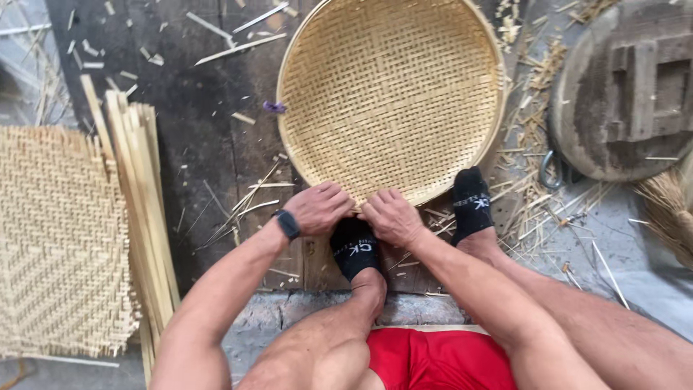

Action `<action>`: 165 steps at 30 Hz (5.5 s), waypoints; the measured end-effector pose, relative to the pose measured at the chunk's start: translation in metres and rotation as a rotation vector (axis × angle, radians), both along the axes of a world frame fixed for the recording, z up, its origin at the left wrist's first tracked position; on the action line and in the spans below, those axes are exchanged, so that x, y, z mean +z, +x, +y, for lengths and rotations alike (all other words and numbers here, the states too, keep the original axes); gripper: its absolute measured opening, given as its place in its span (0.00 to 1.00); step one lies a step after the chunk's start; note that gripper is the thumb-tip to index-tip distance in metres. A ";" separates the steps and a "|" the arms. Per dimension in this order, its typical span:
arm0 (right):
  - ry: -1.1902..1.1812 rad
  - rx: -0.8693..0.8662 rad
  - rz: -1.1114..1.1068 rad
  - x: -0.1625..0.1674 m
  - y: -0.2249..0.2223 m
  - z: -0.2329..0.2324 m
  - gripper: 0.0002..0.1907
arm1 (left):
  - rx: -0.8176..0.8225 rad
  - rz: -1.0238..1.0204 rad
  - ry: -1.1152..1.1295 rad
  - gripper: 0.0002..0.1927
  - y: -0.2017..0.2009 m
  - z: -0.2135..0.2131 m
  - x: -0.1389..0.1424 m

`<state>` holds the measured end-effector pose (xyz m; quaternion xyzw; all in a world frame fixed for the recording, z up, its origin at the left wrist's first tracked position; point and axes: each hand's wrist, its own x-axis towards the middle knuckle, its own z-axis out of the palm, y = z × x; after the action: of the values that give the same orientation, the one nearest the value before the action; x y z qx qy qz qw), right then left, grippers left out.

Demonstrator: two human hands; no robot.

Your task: The person sits on the floor and attaches a circular bamboo rim to a woven bamboo basket base. They press the rim into place around the edge, rotate the basket, and use a small purple clip to hold the rim while continuing to secure it by hand.

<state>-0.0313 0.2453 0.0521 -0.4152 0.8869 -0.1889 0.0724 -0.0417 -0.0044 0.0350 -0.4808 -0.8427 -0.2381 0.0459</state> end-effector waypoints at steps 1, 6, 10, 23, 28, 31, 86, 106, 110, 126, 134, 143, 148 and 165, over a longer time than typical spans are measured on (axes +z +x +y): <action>0.004 -0.006 0.014 0.000 0.002 0.000 0.11 | 0.019 0.001 -0.054 0.14 -0.002 -0.003 -0.001; -0.029 -0.120 0.008 0.000 0.006 -0.008 0.10 | 0.039 0.051 -0.174 0.16 -0.008 -0.006 -0.014; -0.045 -0.152 0.014 -0.002 0.002 -0.014 0.10 | 0.032 0.041 -0.142 0.21 -0.013 -0.006 -0.026; -0.200 -0.138 -0.238 0.027 -0.012 0.023 0.10 | 0.066 -0.070 -0.246 0.22 -0.010 -0.005 -0.001; -0.229 -0.245 -0.342 0.022 -0.005 0.044 0.06 | 0.126 -0.018 -0.155 0.17 0.005 -0.009 0.011; -0.234 -0.297 -0.382 0.018 -0.004 0.043 0.06 | 0.177 -0.010 -0.122 0.16 0.010 -0.006 0.014; -0.117 -0.123 -0.099 0.012 0.006 -0.008 0.06 | 0.152 -0.027 -0.175 0.10 0.014 -0.012 -0.020; -0.200 -0.149 -0.270 0.009 0.008 -0.002 0.06 | 0.053 -0.143 -0.118 0.12 0.001 -0.021 -0.017; -0.143 -0.132 -0.265 0.007 0.009 -0.001 0.06 | 0.134 -0.336 0.015 0.11 0.000 -0.024 -0.011; -0.124 -0.239 -0.468 0.011 0.003 -0.006 0.09 | 0.333 -0.683 -0.138 0.11 -0.010 -0.007 0.003; -0.120 -0.187 -0.423 0.007 0.002 0.016 0.09 | 0.435 -0.890 -0.302 0.12 -0.022 0.002 0.016; -0.095 -0.228 -0.410 0.013 0.005 0.028 0.06 | 0.316 -0.622 -0.106 0.09 0.016 0.013 0.002; -0.040 -0.141 -0.436 0.009 0.000 0.030 0.10 | 0.339 -0.583 -0.061 0.08 0.023 0.018 -0.001; 0.199 -0.344 -0.480 0.027 -0.016 0.032 0.18 | 0.664 -0.135 0.159 0.24 0.035 0.017 0.016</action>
<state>-0.0475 0.2770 0.0796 -0.1935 0.9159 -0.2035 0.2870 -0.0068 0.0124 0.0511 -0.1586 -0.9330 -0.3064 0.1021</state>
